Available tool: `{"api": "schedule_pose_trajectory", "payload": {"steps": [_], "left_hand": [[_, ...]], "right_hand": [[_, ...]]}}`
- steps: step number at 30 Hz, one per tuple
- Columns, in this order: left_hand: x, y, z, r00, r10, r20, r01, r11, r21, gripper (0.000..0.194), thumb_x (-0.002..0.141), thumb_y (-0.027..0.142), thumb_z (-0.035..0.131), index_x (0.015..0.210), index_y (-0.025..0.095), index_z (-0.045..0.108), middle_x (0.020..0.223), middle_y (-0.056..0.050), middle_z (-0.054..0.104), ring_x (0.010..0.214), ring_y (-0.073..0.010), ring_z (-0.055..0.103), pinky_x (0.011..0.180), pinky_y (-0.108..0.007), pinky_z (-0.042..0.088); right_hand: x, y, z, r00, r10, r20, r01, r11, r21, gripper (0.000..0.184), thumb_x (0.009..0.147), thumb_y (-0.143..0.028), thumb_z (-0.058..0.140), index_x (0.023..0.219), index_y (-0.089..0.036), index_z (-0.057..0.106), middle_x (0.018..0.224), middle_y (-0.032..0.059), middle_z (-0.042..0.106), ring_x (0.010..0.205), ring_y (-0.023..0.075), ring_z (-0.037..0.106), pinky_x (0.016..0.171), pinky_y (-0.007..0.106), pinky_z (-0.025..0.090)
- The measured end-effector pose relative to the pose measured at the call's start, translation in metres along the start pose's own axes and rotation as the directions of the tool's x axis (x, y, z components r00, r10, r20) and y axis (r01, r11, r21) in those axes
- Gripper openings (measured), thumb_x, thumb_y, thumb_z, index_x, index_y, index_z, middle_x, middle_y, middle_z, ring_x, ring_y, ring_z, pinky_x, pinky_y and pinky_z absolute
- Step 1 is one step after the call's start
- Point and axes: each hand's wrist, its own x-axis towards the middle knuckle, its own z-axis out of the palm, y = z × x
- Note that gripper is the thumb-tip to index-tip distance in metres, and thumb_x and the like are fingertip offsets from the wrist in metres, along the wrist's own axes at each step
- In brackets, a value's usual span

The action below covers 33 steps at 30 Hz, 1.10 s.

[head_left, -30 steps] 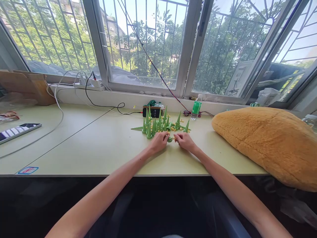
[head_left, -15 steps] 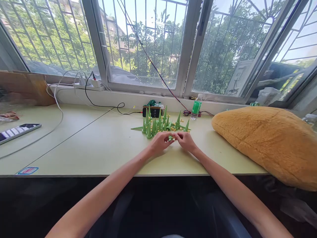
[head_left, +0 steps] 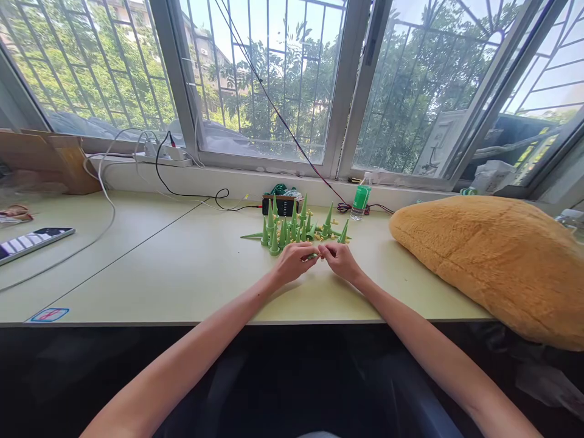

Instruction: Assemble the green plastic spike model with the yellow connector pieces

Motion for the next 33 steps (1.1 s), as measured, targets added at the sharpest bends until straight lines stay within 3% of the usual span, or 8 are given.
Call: {"api": "schedule_pose_trajectory", "payload": {"steps": [16,22,27,33], "left_hand": [[-0.006,0.006,-0.003,0.996,0.029,0.079,-0.030,0.999,0.013,0.024,0.088,0.025,0.050,0.074,0.019,0.069,0.066,-0.001,0.059,0.058,-0.0098,0.046,0.060,-0.023,0.034],[-0.004,0.005,0.000,0.996,-0.013,0.084,0.012,1.000,0.022,0.024,0.086,0.025,0.051,0.070,0.017,0.066,0.061,0.000,0.056,0.057,-0.0101,0.043,0.059,-0.023,0.032],[-0.002,-0.002,0.003,0.985,-0.166,-0.034,0.169,0.982,0.081,0.029,0.083,0.029,0.055,0.057,0.017,0.052,0.054,0.002,0.048,0.053,-0.0097,0.036,0.055,-0.024,0.027],[-0.002,-0.004,0.001,0.950,-0.309,-0.053,0.312,0.947,0.070,0.030,0.082,0.033,0.058,0.059,0.017,0.050,0.053,0.002,0.050,0.051,-0.0106,0.038,0.054,-0.025,0.027]], "right_hand": [[0.000,0.007,0.005,0.993,0.023,0.116,-0.023,1.000,0.001,0.051,0.096,-0.045,0.037,0.056,-0.017,0.051,0.055,-0.0004,0.052,0.055,0.0120,0.046,0.058,0.024,0.033],[0.001,0.015,0.010,0.993,0.037,0.114,-0.037,0.999,0.000,0.049,0.096,-0.044,0.040,0.059,-0.017,0.057,0.059,0.0017,0.060,0.057,0.0130,0.052,0.060,0.024,0.036],[0.000,0.014,0.012,0.993,0.052,0.104,-0.037,0.989,-0.143,0.042,0.096,-0.038,0.042,0.064,-0.017,0.059,0.060,0.0026,0.060,0.057,0.0136,0.049,0.058,0.025,0.033],[0.000,-0.001,0.008,0.973,0.113,0.200,-0.025,0.917,-0.398,0.025,0.095,-0.028,0.045,0.078,-0.017,0.060,0.072,0.0068,0.064,0.064,0.0160,0.053,0.058,0.026,0.031]]}}
